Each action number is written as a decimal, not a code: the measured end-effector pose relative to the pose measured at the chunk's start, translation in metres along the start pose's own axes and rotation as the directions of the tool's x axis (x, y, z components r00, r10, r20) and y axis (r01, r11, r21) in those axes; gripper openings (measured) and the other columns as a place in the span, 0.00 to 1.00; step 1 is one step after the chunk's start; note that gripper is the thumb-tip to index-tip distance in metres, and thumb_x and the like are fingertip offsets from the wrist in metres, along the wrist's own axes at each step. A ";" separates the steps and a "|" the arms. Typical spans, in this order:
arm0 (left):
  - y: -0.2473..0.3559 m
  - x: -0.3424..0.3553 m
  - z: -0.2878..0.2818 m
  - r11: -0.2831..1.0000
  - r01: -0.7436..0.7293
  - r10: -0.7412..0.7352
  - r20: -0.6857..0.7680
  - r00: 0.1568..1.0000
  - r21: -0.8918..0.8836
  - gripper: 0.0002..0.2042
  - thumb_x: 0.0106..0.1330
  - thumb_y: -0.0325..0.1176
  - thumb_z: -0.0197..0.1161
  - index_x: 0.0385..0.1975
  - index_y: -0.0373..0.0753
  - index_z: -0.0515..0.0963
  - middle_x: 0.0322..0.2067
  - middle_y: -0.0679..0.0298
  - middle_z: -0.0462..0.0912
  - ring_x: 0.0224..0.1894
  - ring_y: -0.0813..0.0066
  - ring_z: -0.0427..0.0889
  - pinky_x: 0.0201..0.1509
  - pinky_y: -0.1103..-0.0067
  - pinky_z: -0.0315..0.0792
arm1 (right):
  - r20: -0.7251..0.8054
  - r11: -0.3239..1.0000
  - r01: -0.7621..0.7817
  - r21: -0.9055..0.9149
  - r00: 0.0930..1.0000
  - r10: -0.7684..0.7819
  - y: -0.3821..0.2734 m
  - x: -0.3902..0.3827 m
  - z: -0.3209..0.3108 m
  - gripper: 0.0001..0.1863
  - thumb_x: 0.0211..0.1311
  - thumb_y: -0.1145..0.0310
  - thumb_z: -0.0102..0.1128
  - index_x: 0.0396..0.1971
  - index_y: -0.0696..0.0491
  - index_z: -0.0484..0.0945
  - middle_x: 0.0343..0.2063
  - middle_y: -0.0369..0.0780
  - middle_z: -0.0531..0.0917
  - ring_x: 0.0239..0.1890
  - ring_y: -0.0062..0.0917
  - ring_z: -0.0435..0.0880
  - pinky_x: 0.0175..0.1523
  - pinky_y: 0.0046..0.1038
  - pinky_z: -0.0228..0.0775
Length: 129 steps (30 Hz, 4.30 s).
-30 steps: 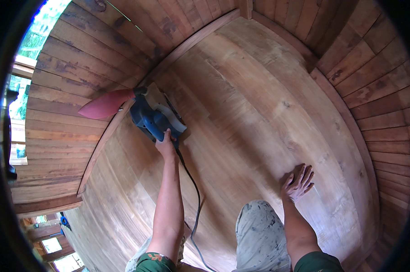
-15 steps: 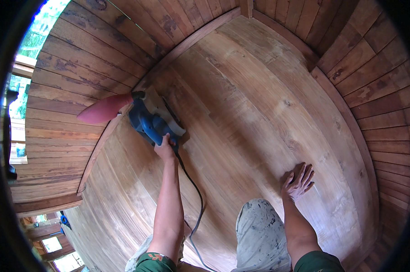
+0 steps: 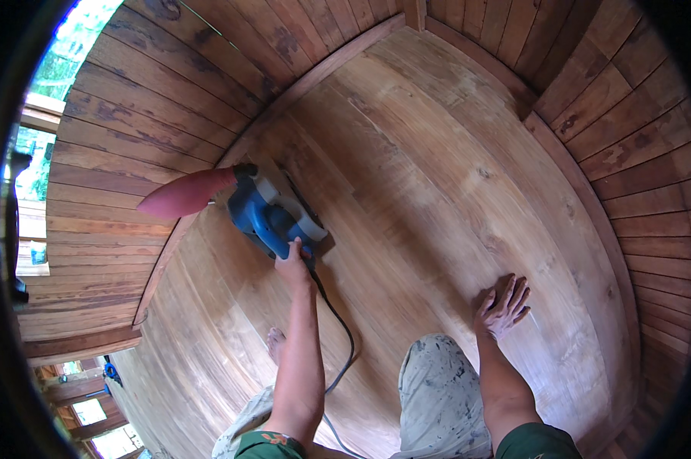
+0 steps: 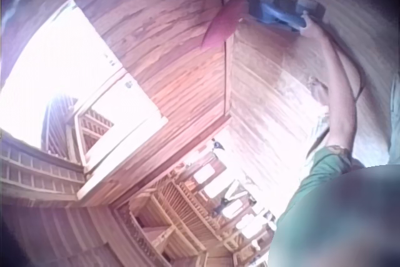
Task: The person uses an electric sander to smooth a wooden floor. They move the sander across the surface in overlapping passes, occasionally repositioning their body to reach different areas.
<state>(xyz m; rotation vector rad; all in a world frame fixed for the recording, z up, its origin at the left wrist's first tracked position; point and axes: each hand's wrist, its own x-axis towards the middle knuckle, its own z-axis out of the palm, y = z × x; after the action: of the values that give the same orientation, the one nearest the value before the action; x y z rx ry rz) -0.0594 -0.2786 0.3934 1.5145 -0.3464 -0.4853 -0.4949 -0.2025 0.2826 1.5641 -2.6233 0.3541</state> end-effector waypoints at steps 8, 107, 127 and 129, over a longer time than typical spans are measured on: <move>-0.024 -0.083 -0.008 0.999 -0.004 0.001 -0.059 0.998 -0.042 0.10 0.67 0.26 0.70 0.24 0.38 0.77 0.19 0.69 0.76 0.21 0.80 0.73 0.27 0.79 0.66 | -0.025 1.000 0.000 -0.003 1.000 0.000 0.003 0.000 0.009 0.37 0.76 0.44 0.43 0.81 0.38 0.55 0.83 0.37 0.51 0.84 0.42 0.45 0.81 0.60 0.34; -0.039 -0.010 -0.171 0.990 -0.026 -0.023 -0.338 0.941 -0.140 0.10 0.64 0.22 0.67 0.24 0.36 0.72 0.16 0.66 0.72 0.14 0.78 0.70 0.17 0.79 0.64 | -0.141 0.999 0.050 -0.009 0.989 -0.051 0.014 0.004 0.043 0.38 0.77 0.35 0.33 0.80 0.37 0.57 0.81 0.36 0.56 0.82 0.39 0.52 0.78 0.64 0.41; -0.016 0.109 -0.164 0.999 0.028 -0.034 -0.133 0.991 -0.046 0.08 0.67 0.30 0.69 0.30 0.40 0.74 0.18 0.69 0.72 0.17 0.78 0.71 0.23 0.80 0.66 | -0.136 0.999 0.050 -0.008 0.989 -0.051 0.015 0.004 0.045 0.39 0.77 0.34 0.34 0.81 0.37 0.56 0.81 0.35 0.55 0.82 0.38 0.52 0.78 0.63 0.42; -0.012 0.117 -0.157 1.000 0.010 -0.012 -0.124 0.992 -0.014 0.08 0.67 0.30 0.69 0.30 0.40 0.74 0.18 0.69 0.72 0.18 0.78 0.72 0.23 0.80 0.66 | -0.125 0.999 0.047 -0.004 0.991 -0.048 0.015 0.004 0.044 0.39 0.77 0.33 0.33 0.81 0.37 0.56 0.81 0.35 0.55 0.82 0.38 0.52 0.78 0.63 0.42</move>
<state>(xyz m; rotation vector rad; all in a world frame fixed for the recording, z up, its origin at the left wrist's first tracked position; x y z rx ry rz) 0.1195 -0.2024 0.3666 1.5259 -0.2379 -0.3995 -0.5072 -0.2093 0.2384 1.5472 -2.4878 0.4327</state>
